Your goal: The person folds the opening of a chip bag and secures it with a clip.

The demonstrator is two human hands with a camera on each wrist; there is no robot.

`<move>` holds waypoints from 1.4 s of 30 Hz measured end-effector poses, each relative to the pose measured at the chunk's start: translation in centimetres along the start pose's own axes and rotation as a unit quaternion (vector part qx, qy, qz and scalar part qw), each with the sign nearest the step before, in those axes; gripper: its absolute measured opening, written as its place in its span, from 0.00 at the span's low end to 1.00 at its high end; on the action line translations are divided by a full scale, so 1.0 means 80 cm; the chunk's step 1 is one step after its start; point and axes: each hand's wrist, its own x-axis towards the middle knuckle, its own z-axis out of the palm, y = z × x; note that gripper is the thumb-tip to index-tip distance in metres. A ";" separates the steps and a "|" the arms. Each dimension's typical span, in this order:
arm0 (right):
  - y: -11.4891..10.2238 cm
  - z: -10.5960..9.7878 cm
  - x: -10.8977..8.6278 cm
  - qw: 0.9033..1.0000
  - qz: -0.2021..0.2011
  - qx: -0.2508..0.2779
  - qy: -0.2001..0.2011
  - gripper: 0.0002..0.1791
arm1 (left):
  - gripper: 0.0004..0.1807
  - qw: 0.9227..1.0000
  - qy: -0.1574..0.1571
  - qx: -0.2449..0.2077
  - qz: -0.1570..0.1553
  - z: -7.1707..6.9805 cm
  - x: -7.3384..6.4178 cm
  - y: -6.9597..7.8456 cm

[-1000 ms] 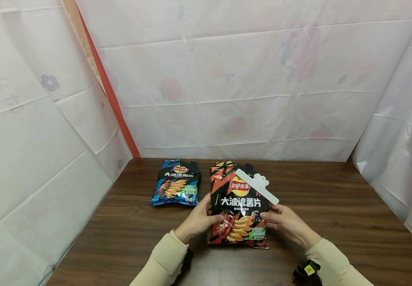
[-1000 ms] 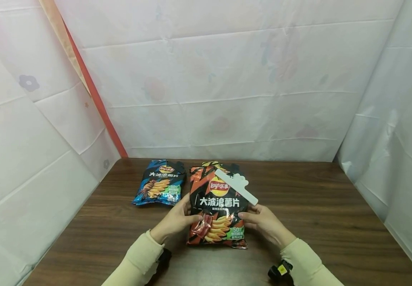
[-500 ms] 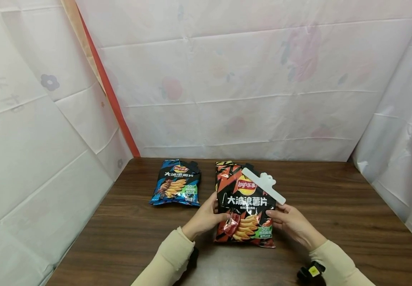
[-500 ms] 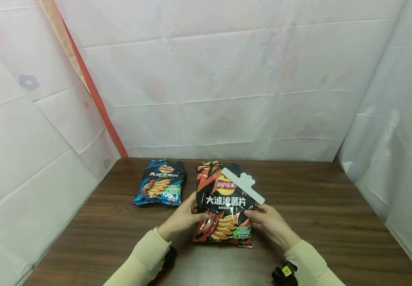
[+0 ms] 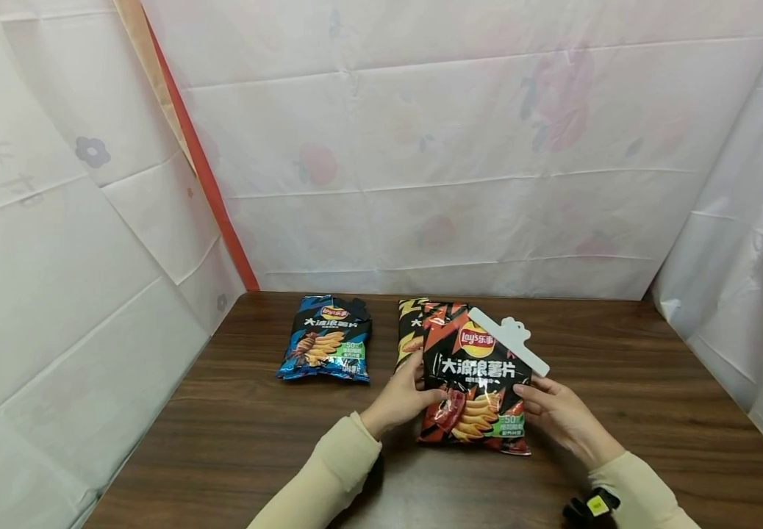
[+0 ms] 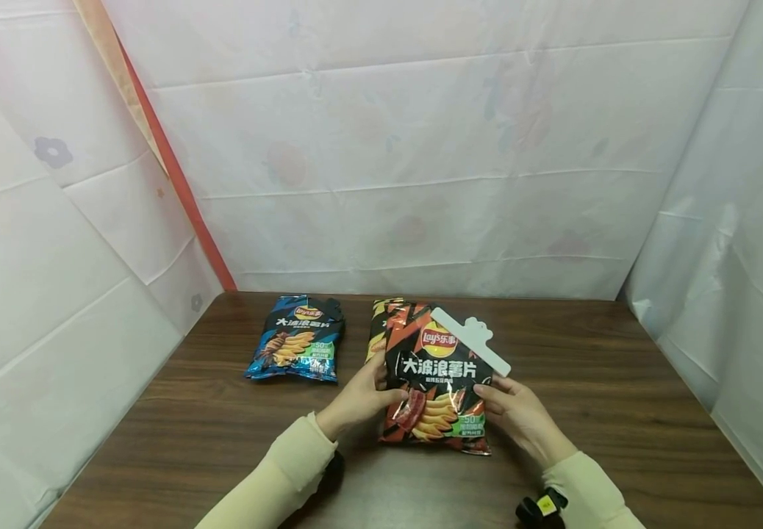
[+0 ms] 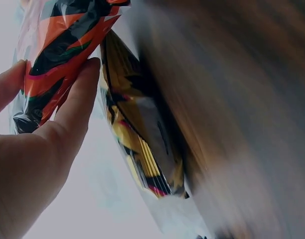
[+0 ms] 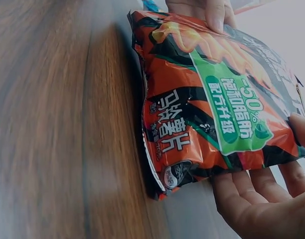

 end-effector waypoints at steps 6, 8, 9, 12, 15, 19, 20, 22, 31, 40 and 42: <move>0.000 -0.013 -0.005 1.000 -0.001 0.012 0.016 0.16 | 0.48 0.998 0.023 0.046 -0.039 0.012 0.004 0.002; 0.000 -0.017 -0.006 1.000 -0.002 0.014 0.024 0.20 | 0.46 0.998 0.022 0.045 -0.038 0.016 0.006 0.003; -0.001 -0.018 -0.006 0.999 -0.002 0.019 0.026 0.21 | 0.46 0.998 0.025 0.052 -0.039 0.017 0.007 0.003; -0.001 -0.022 -0.008 0.999 -0.008 0.031 0.035 0.24 | 0.43 0.997 0.026 0.053 -0.040 0.022 0.011 0.004; -0.001 -0.027 -0.009 0.998 -0.015 0.040 0.042 0.14 | 0.40 0.997 0.028 0.051 -0.051 0.027 0.015 0.005; -0.001 -0.034 -0.009 0.997 -0.017 0.054 0.053 0.09 | 0.38 0.997 0.029 0.038 -0.061 0.034 0.020 0.007; -0.001 -0.035 -0.009 0.997 -0.015 0.054 0.056 0.11 | 0.38 0.997 0.030 0.035 -0.061 0.037 0.021 0.008; -0.002 -0.038 -0.009 0.997 -0.008 0.052 0.065 0.22 | 0.37 0.997 0.031 0.029 -0.060 0.041 0.024 0.008; -0.005 -0.053 -0.012 0.993 -0.025 0.069 0.092 0.18 | 0.32 0.998 0.026 0.041 -0.050 0.056 0.033 0.006; -0.008 -0.073 -0.014 0.990 -0.065 0.106 0.069 0.12 | 0.33 0.998 -0.012 0.018 -0.054 0.064 0.034 0.009; -0.010 -0.077 -0.012 0.989 -0.069 0.106 0.072 0.12 | 0.33 0.998 -0.015 0.020 -0.055 0.067 0.035 0.009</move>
